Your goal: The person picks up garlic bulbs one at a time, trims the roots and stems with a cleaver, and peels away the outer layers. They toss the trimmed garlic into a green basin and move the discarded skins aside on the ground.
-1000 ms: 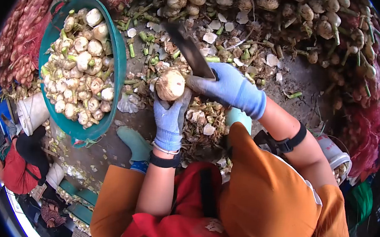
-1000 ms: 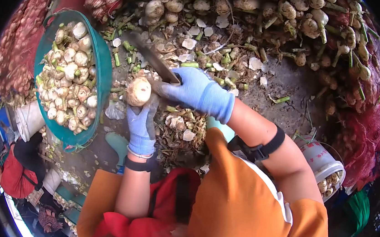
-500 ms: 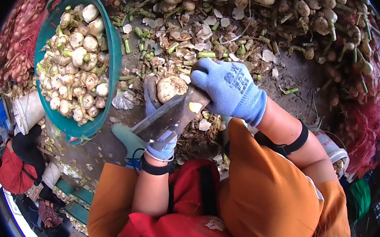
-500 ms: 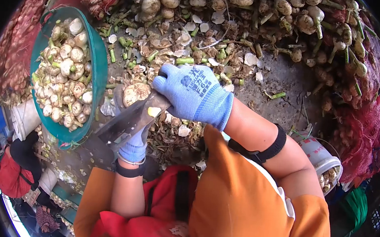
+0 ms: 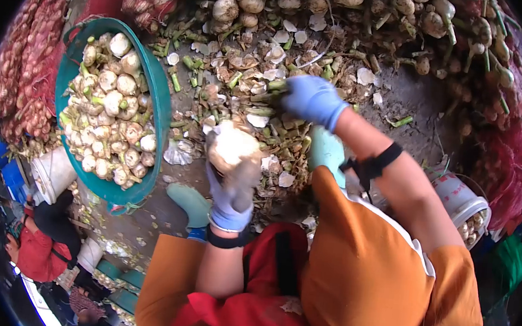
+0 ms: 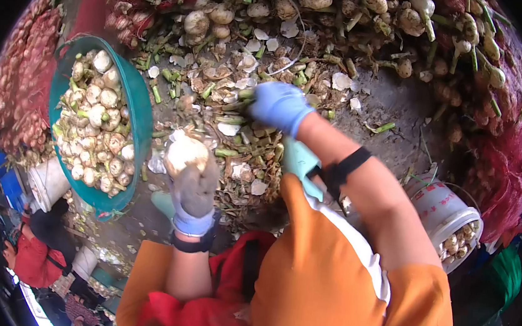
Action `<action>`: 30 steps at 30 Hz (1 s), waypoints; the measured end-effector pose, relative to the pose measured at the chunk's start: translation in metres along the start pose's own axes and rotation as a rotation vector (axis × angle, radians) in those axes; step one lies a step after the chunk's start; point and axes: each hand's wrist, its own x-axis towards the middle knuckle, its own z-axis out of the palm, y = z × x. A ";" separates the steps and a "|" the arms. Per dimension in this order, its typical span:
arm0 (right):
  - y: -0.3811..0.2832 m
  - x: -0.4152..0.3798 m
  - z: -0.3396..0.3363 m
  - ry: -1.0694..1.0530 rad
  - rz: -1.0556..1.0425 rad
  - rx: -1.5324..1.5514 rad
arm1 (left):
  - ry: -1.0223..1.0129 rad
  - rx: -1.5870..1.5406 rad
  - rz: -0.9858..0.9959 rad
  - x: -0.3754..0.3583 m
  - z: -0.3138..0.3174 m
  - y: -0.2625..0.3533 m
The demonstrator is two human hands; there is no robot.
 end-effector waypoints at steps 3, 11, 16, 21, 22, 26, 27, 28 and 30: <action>-0.013 -0.010 -0.019 -0.190 0.287 0.470 | -0.137 -0.033 -0.135 0.003 0.033 0.041; -0.060 -0.031 -0.042 0.088 -0.466 0.047 | -0.072 -0.008 -0.402 0.037 0.007 0.032; -0.018 -0.012 -0.079 0.037 0.049 0.161 | -0.164 0.692 0.146 0.061 -0.016 0.041; -0.071 -0.034 -0.078 0.142 -0.485 -0.054 | -0.479 1.202 0.263 0.056 0.014 0.052; -0.058 -0.023 -0.073 0.018 -0.325 -0.144 | -0.487 1.211 0.452 0.060 0.021 0.058; 0.019 0.013 -0.087 0.174 -0.046 -0.294 | -0.092 0.760 0.271 0.088 -0.062 0.074; 0.029 0.013 -0.090 0.419 -0.166 -0.244 | 0.053 0.214 0.248 0.078 -0.028 0.102; 0.025 0.014 -0.099 0.446 -0.067 -0.280 | 0.016 -0.377 0.051 0.086 -0.056 0.116; 0.025 0.045 -0.119 0.439 0.043 -0.394 | -0.121 -0.586 0.006 0.080 -0.070 0.107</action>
